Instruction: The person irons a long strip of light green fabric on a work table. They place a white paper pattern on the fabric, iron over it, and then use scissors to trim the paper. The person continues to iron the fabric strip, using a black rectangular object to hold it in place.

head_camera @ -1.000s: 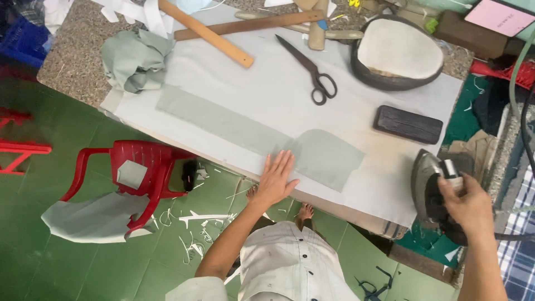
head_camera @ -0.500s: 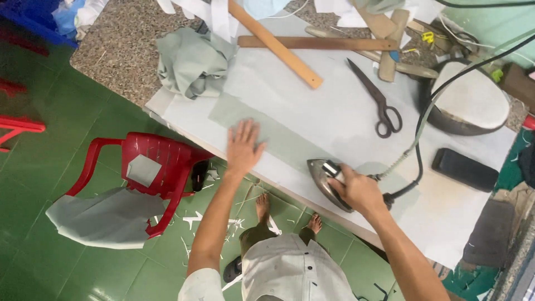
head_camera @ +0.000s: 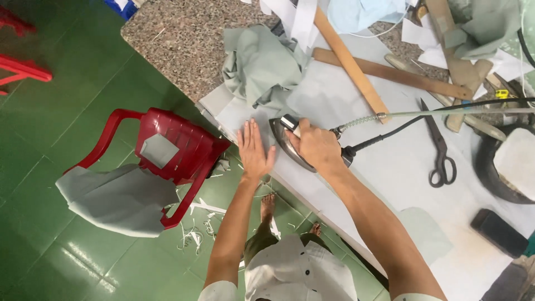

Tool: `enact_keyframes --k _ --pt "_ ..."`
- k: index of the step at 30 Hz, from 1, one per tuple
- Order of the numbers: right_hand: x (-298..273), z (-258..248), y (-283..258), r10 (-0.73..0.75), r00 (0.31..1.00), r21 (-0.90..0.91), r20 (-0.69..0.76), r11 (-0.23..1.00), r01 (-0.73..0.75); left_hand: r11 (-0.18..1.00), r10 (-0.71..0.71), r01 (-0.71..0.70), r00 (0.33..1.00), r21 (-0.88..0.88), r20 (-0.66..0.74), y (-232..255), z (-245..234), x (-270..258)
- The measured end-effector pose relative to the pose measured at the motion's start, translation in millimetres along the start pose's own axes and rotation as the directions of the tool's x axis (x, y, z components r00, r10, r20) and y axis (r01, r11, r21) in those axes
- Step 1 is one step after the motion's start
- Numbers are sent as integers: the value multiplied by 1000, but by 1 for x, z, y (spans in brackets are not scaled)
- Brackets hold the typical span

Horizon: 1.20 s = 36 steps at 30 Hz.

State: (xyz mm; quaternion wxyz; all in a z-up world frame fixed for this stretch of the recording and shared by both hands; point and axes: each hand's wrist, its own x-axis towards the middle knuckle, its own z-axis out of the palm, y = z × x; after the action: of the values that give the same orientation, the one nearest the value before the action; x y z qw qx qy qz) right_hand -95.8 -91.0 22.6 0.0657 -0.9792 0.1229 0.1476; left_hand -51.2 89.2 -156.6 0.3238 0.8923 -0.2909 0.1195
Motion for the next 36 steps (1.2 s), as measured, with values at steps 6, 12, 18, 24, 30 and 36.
enact_keyframes --k 6,12,18,24,30,36 --pt "28 -5 -15 -56 998 -29 -27 998 55 997 3 -3 1000 -81 -9 -3 2 -1" --pt "13 -6 -12 27 998 97 -49 995 -22 999 53 -53 998 -8 -28 -4 0 1" --pt "-59 -9 29 223 973 277 51 933 -228 985 51 -67 993 157 104 13 -5 0" --pt "-147 7 86 362 927 371 101 851 -373 955 247 -289 898 65 364 117 16 -22" --pt "-243 27 146 529 847 451 46 746 -490 909 285 -414 703 49 651 226 31 -25" --pt "-346 20 207 678 724 492 127 591 -640 864 208 -473 645 171 735 253 30 -28"
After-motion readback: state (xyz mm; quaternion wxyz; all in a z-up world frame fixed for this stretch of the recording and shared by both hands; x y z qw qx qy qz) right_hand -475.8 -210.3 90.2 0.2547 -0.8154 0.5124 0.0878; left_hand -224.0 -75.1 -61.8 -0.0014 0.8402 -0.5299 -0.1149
